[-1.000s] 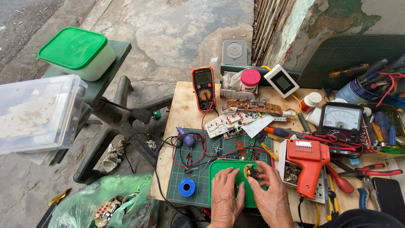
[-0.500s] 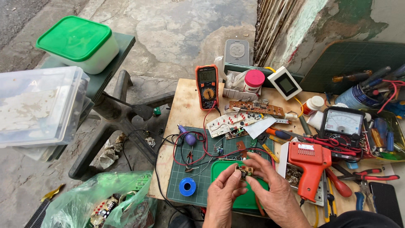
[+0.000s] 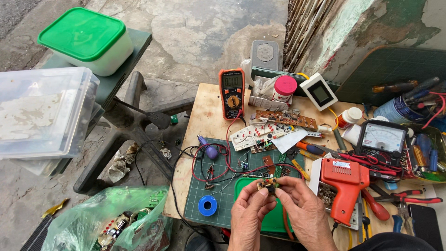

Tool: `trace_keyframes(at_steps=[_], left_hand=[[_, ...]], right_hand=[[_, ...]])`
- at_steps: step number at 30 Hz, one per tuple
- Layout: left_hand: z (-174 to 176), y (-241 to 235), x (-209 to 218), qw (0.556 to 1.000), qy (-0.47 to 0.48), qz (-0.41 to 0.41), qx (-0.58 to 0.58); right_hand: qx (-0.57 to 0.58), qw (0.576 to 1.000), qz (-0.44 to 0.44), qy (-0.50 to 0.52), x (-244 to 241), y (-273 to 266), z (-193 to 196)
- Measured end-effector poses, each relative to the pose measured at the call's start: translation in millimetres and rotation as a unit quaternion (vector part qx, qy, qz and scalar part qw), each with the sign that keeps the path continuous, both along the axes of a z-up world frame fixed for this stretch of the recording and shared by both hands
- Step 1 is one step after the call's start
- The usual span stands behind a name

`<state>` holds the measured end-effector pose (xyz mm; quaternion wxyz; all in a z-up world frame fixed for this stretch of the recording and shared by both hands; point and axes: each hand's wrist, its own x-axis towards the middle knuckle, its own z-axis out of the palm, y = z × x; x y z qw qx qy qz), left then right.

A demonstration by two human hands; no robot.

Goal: The person uses pliers and a heat gun to remove components from a small green circuit board. They repeatedly heat solder joints and pull off parts, placing them on the workbench.

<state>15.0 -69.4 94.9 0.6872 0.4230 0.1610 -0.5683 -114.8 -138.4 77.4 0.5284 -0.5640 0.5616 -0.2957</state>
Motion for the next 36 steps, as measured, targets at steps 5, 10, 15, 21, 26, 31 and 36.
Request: trace_keyframes(at_steps=[5, 10, 15, 21, 26, 31, 36], left_hand=[[-1, -1, -1, 1.000, -0.009, 0.001, 0.000], [-11, -2, -4, 0.999, -0.035, -0.002, -0.010], [-8, -2, -4, 0.996, -0.088, -0.027, -0.001], [-17, -2, -6, 0.993, -0.113, -0.030, -0.026], [-17, -1, -7, 0.992, -0.120, -0.037, -0.026], [-1, -1, -3, 0.994, -0.102, -0.045, -0.013], [19, 1, 3, 0.996, -0.064, -0.061, 0.011]], right_hand=[[0.000, 1.000, -0.002, 0.011, 1, -1, -1], [0.001, 1.000, -0.006, -0.012, -1, -2, -7], [0.008, 1.000, -0.011, 0.019, 1, -1, -4], [0.011, 1.000, -0.012, -0.007, -1, -1, -10], [0.011, 1.000, -0.015, 0.021, -1, -2, -8], [0.005, 1.000, -0.004, 0.013, -4, -3, -12], [0.009, 1.000, -0.017, 0.016, -2, -3, -6]])
